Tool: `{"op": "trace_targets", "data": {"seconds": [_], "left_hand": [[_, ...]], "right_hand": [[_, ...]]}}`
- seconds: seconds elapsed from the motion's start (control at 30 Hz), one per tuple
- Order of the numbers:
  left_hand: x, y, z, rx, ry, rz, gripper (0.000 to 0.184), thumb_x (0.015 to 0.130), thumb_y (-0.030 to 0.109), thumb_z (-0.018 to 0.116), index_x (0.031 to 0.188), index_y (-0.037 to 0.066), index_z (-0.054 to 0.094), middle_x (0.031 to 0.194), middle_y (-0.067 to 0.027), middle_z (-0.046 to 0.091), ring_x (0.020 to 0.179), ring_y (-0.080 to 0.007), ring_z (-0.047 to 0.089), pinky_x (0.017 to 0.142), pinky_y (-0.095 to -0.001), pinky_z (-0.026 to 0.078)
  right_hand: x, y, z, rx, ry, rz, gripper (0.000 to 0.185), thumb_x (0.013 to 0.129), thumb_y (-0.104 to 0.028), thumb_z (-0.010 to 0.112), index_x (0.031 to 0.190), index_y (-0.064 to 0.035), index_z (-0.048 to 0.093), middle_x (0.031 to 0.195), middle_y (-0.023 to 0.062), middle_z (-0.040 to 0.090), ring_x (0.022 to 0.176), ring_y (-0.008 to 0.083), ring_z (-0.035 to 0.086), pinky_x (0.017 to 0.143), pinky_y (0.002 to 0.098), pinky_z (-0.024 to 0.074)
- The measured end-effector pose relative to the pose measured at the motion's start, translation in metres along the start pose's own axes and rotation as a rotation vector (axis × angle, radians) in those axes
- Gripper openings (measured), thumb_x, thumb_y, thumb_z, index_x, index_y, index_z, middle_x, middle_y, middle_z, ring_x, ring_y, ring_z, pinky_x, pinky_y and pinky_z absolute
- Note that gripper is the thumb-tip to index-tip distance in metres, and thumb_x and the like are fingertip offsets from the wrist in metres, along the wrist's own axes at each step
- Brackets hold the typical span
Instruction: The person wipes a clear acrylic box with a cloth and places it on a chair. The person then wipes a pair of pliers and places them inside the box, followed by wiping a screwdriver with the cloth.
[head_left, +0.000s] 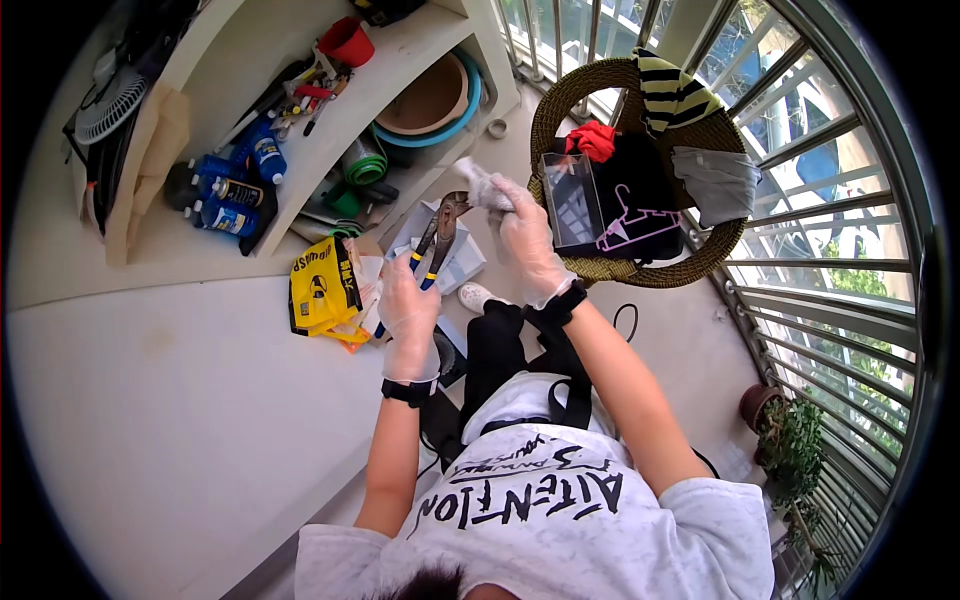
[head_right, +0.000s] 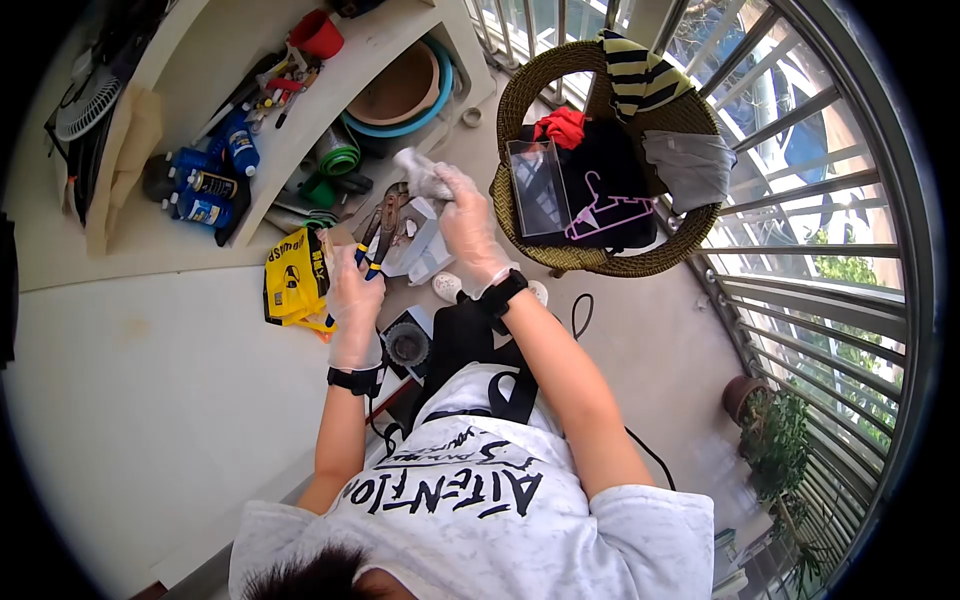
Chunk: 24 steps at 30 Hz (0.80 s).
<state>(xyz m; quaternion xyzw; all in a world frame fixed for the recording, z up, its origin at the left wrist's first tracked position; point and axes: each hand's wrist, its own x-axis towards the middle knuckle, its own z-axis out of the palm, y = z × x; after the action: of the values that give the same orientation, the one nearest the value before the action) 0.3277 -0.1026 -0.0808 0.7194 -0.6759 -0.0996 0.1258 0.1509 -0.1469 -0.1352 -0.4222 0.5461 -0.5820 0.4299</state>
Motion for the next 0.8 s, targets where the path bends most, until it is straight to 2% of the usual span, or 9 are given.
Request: {"op": "trace_targets", "data": {"seconds": [0.17, 0.23, 0.3, 0.47, 0.5, 0.57, 0.6, 0.7, 0.8], "left_hand": [[0.01, -0.01, 0.03, -0.053, -0.079, -0.015, 0.046, 0.066, 0.01, 0.065, 0.108, 0.005, 0.047, 0.103, -0.0143, 0.053, 0.097, -0.0328, 0.054, 0.079, -0.0408, 0.046], [0.01, 0.013, 0.027, 0.003, -0.052, 0.008, 0.042, 0.066, 0.01, 0.065, 0.104, 0.003, 0.047, 0.101, -0.0155, 0.053, 0.097, -0.0341, 0.054, 0.078, -0.0411, 0.046], [0.007, 0.038, 0.012, -0.045, -0.004, 0.005, 0.039, 0.066, 0.008, 0.062, 0.102, 0.003, 0.047, 0.098, -0.0158, 0.054, 0.095, -0.0348, 0.054, 0.076, -0.0407, 0.047], [0.01, 0.037, 0.013, -0.055, 0.066, 0.06, 0.039, 0.066, 0.005, 0.058, 0.104, 0.004, 0.047, 0.094, -0.0138, 0.056, 0.091, -0.0328, 0.056, 0.073, -0.0406, 0.048], [0.01, 0.037, 0.014, -0.054, 0.065, 0.059, 0.039, 0.066, 0.005, 0.058, 0.104, 0.004, 0.047, 0.094, -0.0138, 0.056, 0.091, -0.0328, 0.056, 0.073, -0.0406, 0.048], [0.013, 0.038, 0.016, -0.2, -0.036, -0.057, 0.034, 0.07, 0.005, 0.056, 0.104, 0.003, 0.049, 0.092, -0.011, 0.057, 0.086, -0.0261, 0.059, 0.071, -0.0367, 0.047], [0.016, 0.037, 0.021, -0.204, -0.036, -0.054, 0.034, 0.07, 0.005, 0.056, 0.104, 0.003, 0.049, 0.092, -0.011, 0.057, 0.086, -0.0261, 0.059, 0.071, -0.0367, 0.047], [0.018, 0.038, 0.023, -0.773, -0.423, -0.104, 0.034, 0.07, 0.008, 0.055, 0.104, 0.002, 0.052, 0.088, -0.0058, 0.057, 0.083, -0.0177, 0.057, 0.075, -0.0313, 0.046], [0.01, 0.06, 0.004, -1.38, -0.694, -0.234, 0.035, 0.065, 0.004, 0.05, 0.099, -0.004, 0.052, 0.088, -0.0079, 0.055, 0.081, -0.0165, 0.055, 0.074, -0.0253, 0.045]], "right_hand": [[-0.013, -0.051, -0.012, -0.253, 0.035, -0.352, 0.041, 0.071, 0.007, 0.048, 0.109, -0.0065, 0.057, 0.116, 0.0157, 0.053, 0.113, 0.0357, 0.046, 0.097, 0.0367, 0.0362], [-0.02, -0.065, -0.01, -0.734, -0.228, -0.766, 0.038, 0.071, 0.003, 0.051, 0.106, -0.0092, 0.06, 0.117, 0.0114, 0.052, 0.112, 0.035, 0.047, 0.096, 0.0366, 0.0377], [-0.021, -0.046, -0.009, -0.792, -0.323, -0.736, 0.037, 0.07, 0.001, 0.051, 0.103, -0.0116, 0.061, 0.122, 0.0073, 0.05, 0.114, 0.0359, 0.045, 0.096, 0.0371, 0.0384], [0.009, 0.0, -0.048, 0.141, 0.188, -0.141, 0.035, 0.08, 0.009, 0.041, 0.105, -0.0035, 0.061, 0.126, 0.0141, 0.05, 0.118, 0.0227, 0.046, 0.099, 0.0283, 0.0335], [0.015, 0.019, -0.063, 0.024, 0.298, -0.184, 0.039, 0.08, 0.01, 0.038, 0.11, -0.0042, 0.058, 0.11, 0.0108, 0.058, 0.098, 0.0195, 0.056, 0.084, 0.0269, 0.0443], [0.015, -0.004, -0.086, 0.563, 0.101, 0.285, 0.043, 0.079, 0.01, 0.036, 0.116, -0.0056, 0.053, 0.089, 0.0053, 0.058, 0.072, 0.0135, 0.055, 0.061, 0.0221, 0.0438], [0.014, -0.011, -0.085, 0.54, 0.075, 0.392, 0.049, 0.072, 0.008, 0.035, 0.118, -0.0001, 0.05, 0.105, 0.0057, 0.057, 0.094, 0.0136, 0.055, 0.084, 0.0221, 0.0407], [-0.003, -0.032, -0.057, 0.451, -0.008, 0.342, 0.054, 0.073, 0.012, 0.035, 0.123, -0.0027, 0.048, 0.11, 0.0052, 0.055, 0.1, 0.0143, 0.053, 0.089, 0.024, 0.0396], [-0.014, -0.054, -0.034, -0.08, -0.187, -0.469, 0.051, 0.072, 0.016, 0.042, 0.116, -0.0066, 0.057, 0.125, 0.0131, 0.049, 0.116, 0.0267, 0.046, 0.097, 0.0305, 0.0347]]}}
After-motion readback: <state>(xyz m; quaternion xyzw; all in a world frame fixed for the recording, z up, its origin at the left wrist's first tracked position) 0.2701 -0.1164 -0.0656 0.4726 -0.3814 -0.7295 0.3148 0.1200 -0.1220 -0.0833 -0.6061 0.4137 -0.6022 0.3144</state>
